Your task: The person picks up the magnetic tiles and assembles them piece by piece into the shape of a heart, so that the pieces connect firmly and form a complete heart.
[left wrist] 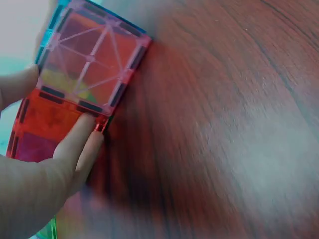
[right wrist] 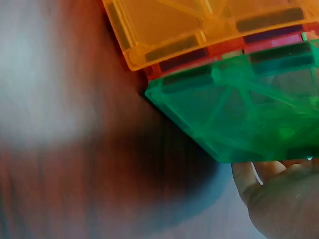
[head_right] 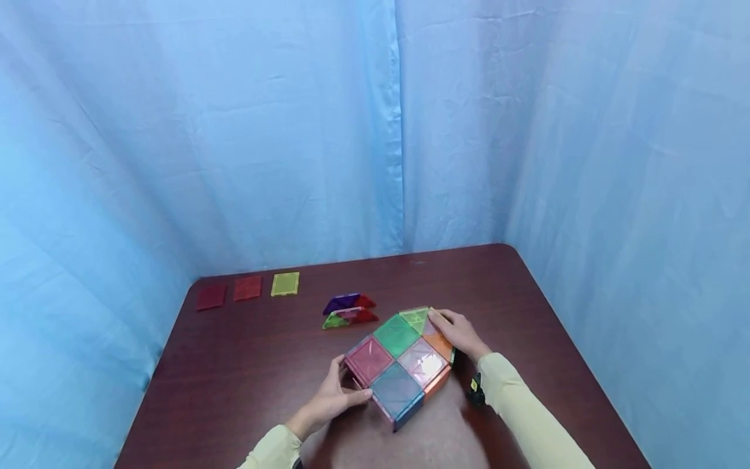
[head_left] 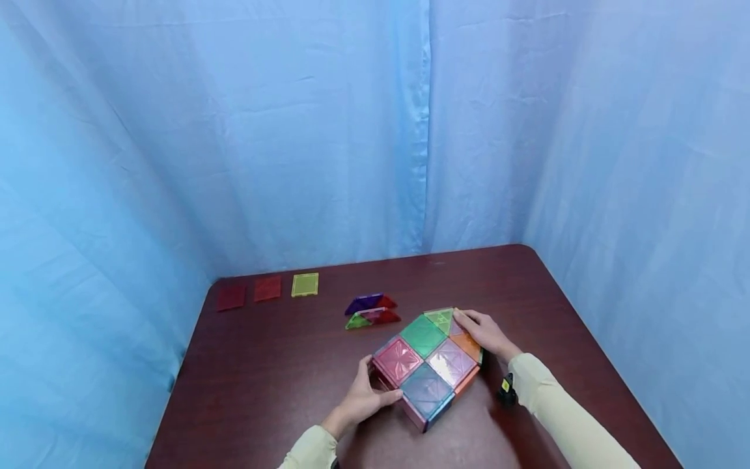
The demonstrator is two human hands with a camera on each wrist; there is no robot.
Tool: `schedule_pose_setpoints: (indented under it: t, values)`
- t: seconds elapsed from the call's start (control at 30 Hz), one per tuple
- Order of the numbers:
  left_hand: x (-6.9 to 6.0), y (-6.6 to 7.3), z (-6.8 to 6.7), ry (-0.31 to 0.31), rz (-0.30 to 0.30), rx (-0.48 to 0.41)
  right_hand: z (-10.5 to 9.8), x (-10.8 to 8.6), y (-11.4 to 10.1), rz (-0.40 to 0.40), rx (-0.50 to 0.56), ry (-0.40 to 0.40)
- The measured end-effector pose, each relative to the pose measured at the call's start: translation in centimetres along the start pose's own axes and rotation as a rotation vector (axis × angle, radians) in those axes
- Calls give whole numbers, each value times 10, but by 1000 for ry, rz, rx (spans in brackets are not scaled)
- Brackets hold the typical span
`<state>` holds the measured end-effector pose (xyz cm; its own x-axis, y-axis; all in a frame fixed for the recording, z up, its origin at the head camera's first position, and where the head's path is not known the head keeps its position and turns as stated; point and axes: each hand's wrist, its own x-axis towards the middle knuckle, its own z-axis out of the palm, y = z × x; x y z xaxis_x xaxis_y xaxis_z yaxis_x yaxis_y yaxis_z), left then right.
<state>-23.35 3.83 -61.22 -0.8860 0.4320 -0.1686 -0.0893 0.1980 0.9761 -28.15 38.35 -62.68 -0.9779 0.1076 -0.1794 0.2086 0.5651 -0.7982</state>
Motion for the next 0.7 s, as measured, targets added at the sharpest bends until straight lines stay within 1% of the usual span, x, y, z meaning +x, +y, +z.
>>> schedule_pose_setpoints:
  t: [0.07,0.17,0.23,0.3,0.37,0.47,0.53,0.6,0.67,0.7]
  values:
    - [7,-1,8,16,40,90,-8,0,-2,-45,-94,62]
    - [20,2,26,43,72,173,-18,-1,-9,-110,-229,204]
    - [31,7,40,50,69,171,-21,-4,-13,-148,-324,292]
    - [44,12,55,50,69,159,-23,-9,-16,-173,-429,357]
    - [60,17,70,42,65,141,-22,-15,-18,-187,-513,382]
    - [86,21,90,19,33,113,-23,-20,-17,-186,-589,373]
    - [103,22,100,-13,-7,70,-25,-21,-14,-165,-602,373]
    - [118,22,108,-44,-50,35,-29,-21,-8,-139,-610,384]
    - [128,20,113,-71,-90,11,-33,-21,-1,-118,-608,401]
    - [131,20,115,-81,-102,6,-35,-21,2,-110,-608,406]
